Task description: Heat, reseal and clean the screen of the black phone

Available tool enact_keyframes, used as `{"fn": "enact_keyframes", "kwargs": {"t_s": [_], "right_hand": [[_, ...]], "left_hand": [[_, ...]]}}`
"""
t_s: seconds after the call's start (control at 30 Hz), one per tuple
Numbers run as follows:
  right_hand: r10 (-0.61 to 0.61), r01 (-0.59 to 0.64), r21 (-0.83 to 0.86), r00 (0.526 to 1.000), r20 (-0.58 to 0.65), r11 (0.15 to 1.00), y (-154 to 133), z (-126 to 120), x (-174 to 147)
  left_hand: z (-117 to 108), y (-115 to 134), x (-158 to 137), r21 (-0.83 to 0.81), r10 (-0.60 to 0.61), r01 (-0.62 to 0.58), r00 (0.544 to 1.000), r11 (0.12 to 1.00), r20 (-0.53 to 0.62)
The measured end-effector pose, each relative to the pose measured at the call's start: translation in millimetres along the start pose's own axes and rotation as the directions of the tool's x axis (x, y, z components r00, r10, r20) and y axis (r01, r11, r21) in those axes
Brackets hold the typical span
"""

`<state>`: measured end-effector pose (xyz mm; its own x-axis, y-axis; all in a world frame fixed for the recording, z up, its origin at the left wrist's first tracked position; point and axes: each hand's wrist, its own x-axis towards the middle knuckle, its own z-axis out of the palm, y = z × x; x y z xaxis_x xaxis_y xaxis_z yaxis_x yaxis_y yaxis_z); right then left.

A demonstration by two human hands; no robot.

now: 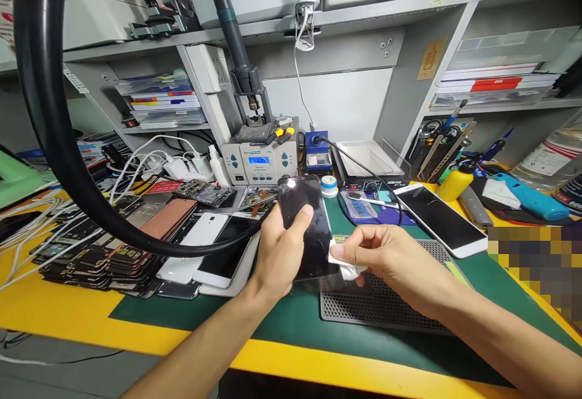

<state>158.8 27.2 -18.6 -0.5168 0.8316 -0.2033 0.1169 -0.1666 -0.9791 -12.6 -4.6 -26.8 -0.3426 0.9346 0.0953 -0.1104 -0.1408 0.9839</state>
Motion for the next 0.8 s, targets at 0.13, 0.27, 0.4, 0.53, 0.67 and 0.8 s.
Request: {"fn": "enact_keyframes", "kwargs": {"t_s": [0.13, 0.27, 0.4, 0.53, 0.67, 0.8], "right_hand": [[-0.027, 0.030, 0.074, 0.999, -0.037, 0.997, -0.6, -3.2, 4.2], [-0.095, 0.109, 0.159, 0.991, -0.093, 0.981, -2.3, -12.9, 9.8], [-0.106, 0.146, 0.279, 0.983, -0.152, 0.949, -6.7, -21.4, 13.1], [-0.109, 0.163, 0.302, 0.976, -0.188, 0.939, -10.4, -24.4, 15.0], [-0.124, 0.181, 0.303, 0.972, -0.198, 0.936, -9.5, -24.5, 15.5], [-0.106, 0.134, 0.285, 0.988, -0.114, 0.949, -4.5, -16.9, 11.5]], "left_hand": [[2.0, -1.1, -5.0, 0.043, 0.002, -0.005, 0.998, 0.999, 0.065], [4.8, -0.7, -10.5, 0.040, 0.012, -0.020, 0.979, 0.999, 0.202], [6.7, -1.7, -14.0, 0.030, -0.003, -0.007, 0.950, 1.000, 0.311], [7.0, -2.8, -14.8, 0.045, -0.019, 0.003, 0.931, 0.999, 0.364], [7.5, -1.9, -14.9, 0.081, -0.039, 0.011, 0.932, 0.997, 0.361], [8.1, 0.6, -12.2, 0.006, -0.077, 0.078, 0.957, 0.997, 0.278]]}}
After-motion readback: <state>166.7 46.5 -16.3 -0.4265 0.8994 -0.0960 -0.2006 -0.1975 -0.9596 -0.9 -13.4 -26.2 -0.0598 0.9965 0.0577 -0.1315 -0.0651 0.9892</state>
